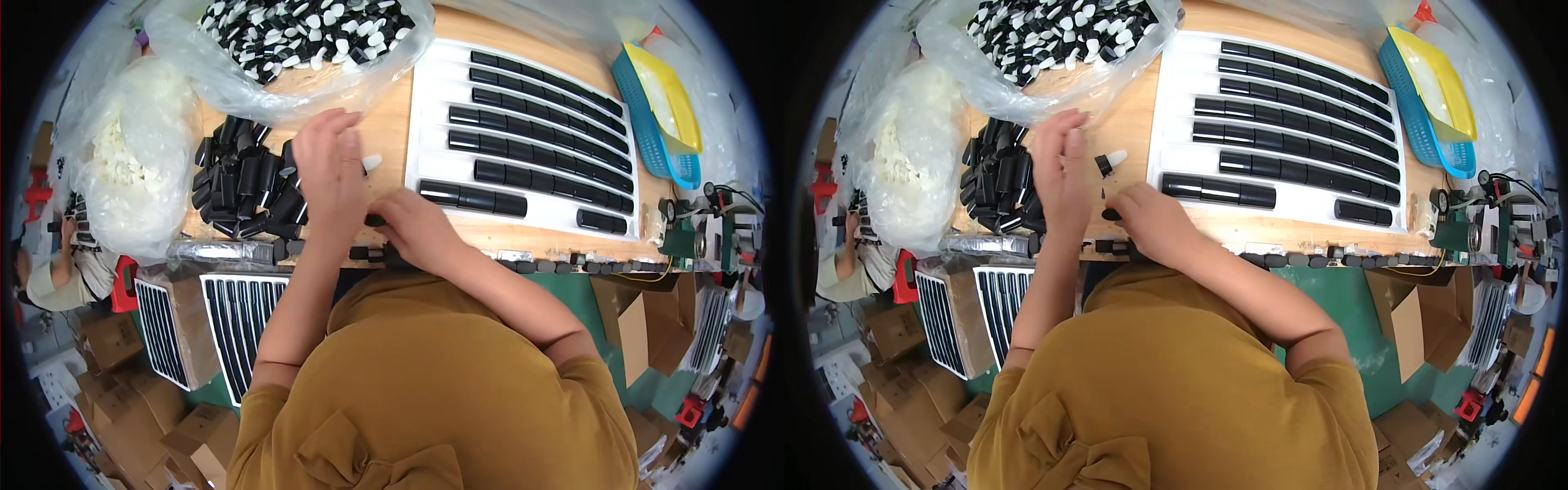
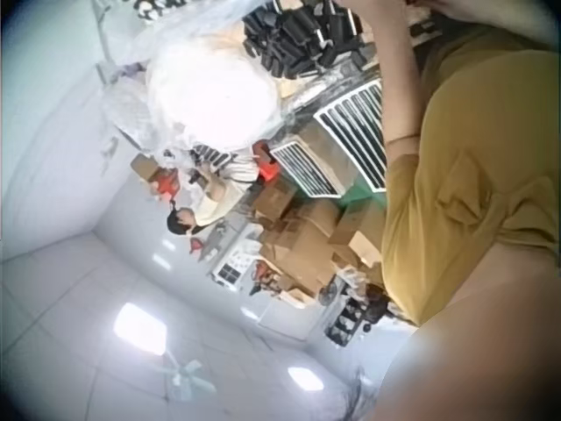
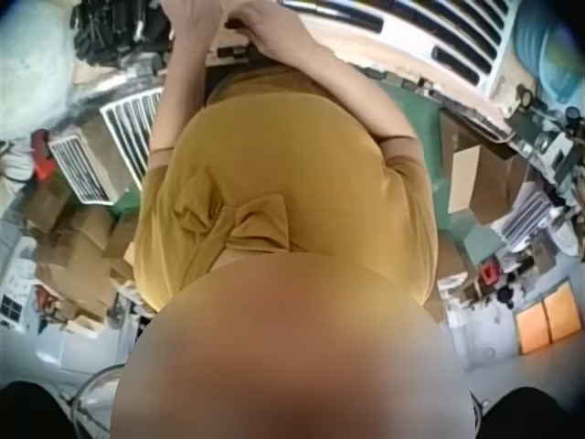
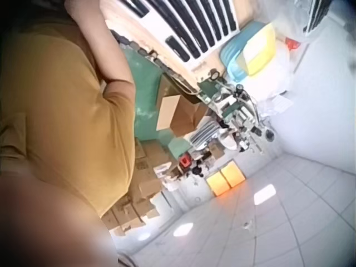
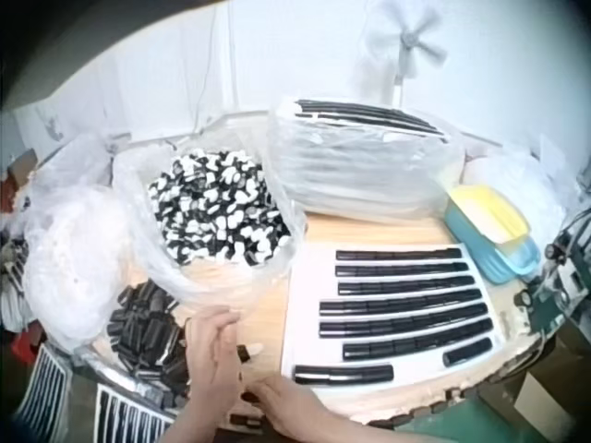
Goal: Assembling small plastic components by inserting white caps into black tubes and placing them into a tray.
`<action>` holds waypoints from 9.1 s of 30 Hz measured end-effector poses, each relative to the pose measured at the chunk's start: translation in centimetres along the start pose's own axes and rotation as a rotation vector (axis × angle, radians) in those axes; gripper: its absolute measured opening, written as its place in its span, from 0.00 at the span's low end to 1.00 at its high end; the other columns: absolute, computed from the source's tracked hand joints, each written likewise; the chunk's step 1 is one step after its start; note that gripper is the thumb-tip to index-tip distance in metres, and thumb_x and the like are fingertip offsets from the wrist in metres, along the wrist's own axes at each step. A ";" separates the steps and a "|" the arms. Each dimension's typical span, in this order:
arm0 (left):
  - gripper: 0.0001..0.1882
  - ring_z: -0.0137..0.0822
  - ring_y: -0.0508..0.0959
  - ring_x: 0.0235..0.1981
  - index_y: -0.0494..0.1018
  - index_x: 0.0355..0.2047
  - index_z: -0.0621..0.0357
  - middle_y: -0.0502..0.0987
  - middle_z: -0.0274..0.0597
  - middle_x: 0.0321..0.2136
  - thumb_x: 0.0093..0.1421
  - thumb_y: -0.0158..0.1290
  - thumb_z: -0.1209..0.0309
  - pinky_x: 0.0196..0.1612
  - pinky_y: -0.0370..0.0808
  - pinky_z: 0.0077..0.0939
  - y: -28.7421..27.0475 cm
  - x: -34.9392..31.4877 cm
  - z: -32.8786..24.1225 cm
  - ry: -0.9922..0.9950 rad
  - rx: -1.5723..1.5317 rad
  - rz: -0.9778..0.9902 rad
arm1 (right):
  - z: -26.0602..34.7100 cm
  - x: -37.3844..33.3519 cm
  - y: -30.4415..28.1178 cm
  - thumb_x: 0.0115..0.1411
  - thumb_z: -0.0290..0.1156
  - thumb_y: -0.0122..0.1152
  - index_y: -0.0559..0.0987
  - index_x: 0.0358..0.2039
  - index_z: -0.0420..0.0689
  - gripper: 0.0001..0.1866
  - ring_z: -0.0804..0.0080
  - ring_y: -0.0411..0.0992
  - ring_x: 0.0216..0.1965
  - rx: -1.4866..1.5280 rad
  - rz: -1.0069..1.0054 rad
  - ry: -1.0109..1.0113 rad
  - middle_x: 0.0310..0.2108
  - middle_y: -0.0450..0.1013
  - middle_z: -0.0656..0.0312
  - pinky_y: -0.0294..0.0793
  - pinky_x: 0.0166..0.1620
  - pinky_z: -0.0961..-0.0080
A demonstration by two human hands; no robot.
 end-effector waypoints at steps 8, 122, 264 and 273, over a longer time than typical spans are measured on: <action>0.18 0.65 0.57 0.63 0.73 0.51 0.59 0.62 0.62 0.59 0.66 0.49 0.64 0.64 0.55 0.56 5.8 -4.3 -0.1 0.087 -0.017 0.314 | -3.3 -1.8 4.1 0.52 0.23 0.62 0.79 0.38 0.42 0.11 0.41 0.75 0.39 0.190 0.118 0.219 0.35 0.77 0.46 0.75 0.40 0.54; 0.20 0.55 0.57 0.61 0.72 0.51 0.59 0.66 0.54 0.53 0.71 0.39 0.59 0.67 0.49 0.51 8.9 1.3 1.6 0.156 -0.174 0.349 | -3.9 5.5 -0.1 0.50 0.23 0.60 0.79 0.35 0.42 0.10 0.48 0.75 0.32 -0.181 0.186 0.087 0.32 0.77 0.50 0.75 0.32 0.55; 0.09 0.31 0.81 0.31 0.76 0.42 0.64 0.76 0.36 0.29 0.67 0.55 0.71 0.36 0.77 0.22 6.1 8.9 15.5 -0.374 -0.533 -0.019 | -13.9 -22.2 -29.9 0.59 0.47 0.67 0.86 0.38 0.45 0.18 0.50 0.74 0.45 -0.815 -0.825 0.956 0.41 0.75 0.48 0.73 0.48 0.61; 0.11 0.20 0.77 0.34 0.75 0.42 0.63 0.80 0.35 0.33 0.59 0.59 0.83 0.39 0.72 0.12 3.0 -2.4 10.8 -0.643 -0.593 0.124 | -16.9 -24.2 -30.7 0.55 0.51 0.69 0.83 0.46 0.44 0.26 0.46 0.68 0.52 -1.083 -0.676 1.168 0.48 0.73 0.48 0.70 0.54 0.56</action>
Point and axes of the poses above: each hand's wrist, its own x-axis towards the middle knuckle, its own y-axis out of the palm, z = x × y, the point moved 9 cm from there along x, towards the middle knuckle
